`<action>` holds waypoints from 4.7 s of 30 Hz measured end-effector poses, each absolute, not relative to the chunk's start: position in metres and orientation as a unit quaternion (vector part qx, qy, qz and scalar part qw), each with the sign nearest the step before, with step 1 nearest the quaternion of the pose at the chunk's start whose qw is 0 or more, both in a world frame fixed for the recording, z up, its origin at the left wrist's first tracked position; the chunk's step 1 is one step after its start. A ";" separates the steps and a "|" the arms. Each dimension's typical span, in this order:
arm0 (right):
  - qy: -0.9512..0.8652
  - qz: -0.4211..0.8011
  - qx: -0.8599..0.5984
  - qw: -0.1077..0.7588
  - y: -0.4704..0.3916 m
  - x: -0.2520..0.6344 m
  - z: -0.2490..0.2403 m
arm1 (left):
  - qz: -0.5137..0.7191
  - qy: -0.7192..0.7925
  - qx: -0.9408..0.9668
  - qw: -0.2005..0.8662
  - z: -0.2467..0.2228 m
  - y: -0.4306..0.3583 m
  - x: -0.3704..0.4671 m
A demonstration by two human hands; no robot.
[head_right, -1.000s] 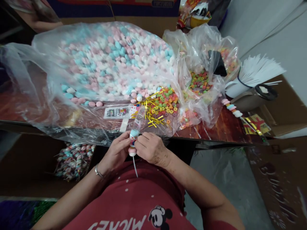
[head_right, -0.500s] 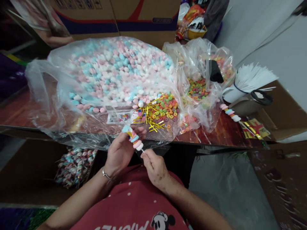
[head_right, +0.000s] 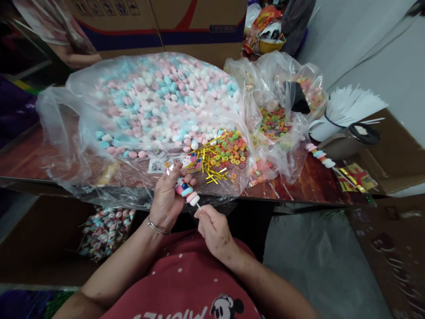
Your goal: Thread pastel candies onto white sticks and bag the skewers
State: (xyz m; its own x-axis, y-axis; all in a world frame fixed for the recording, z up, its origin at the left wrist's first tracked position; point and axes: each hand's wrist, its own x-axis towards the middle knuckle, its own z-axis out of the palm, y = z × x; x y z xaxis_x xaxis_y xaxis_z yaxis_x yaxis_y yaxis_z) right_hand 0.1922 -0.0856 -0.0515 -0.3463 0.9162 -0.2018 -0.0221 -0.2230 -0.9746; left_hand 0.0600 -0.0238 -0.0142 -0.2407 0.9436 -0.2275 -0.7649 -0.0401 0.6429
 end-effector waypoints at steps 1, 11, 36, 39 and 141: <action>-0.455 0.684 -0.435 0.368 -0.085 0.189 -0.051 | 0.711 0.347 0.137 0.597 -0.015 -0.025 0.063; -0.381 0.711 -0.416 0.419 -0.076 0.175 -0.060 | 0.651 0.396 0.194 0.617 -0.032 -0.049 0.084; -0.591 0.591 -0.440 0.328 -0.067 0.186 -0.051 | 0.700 0.326 0.147 0.618 -0.025 -0.019 0.068; -0.655 0.478 -0.477 0.339 -0.065 0.190 -0.053 | 0.716 0.345 0.131 0.592 -0.018 -0.011 0.059; -0.210 0.886 -0.234 0.341 -0.063 0.183 -0.050 | 0.698 0.213 0.109 0.675 -0.017 -0.017 0.043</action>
State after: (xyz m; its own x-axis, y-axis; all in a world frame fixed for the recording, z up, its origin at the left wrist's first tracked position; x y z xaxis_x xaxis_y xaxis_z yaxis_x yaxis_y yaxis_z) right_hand 0.1832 -0.0629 -0.0502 -0.6581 0.7018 -0.2727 -0.5051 -0.6801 -0.5314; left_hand 0.0434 -0.0168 -0.0167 -0.0660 0.9885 -0.1363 -0.8958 0.0014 0.4444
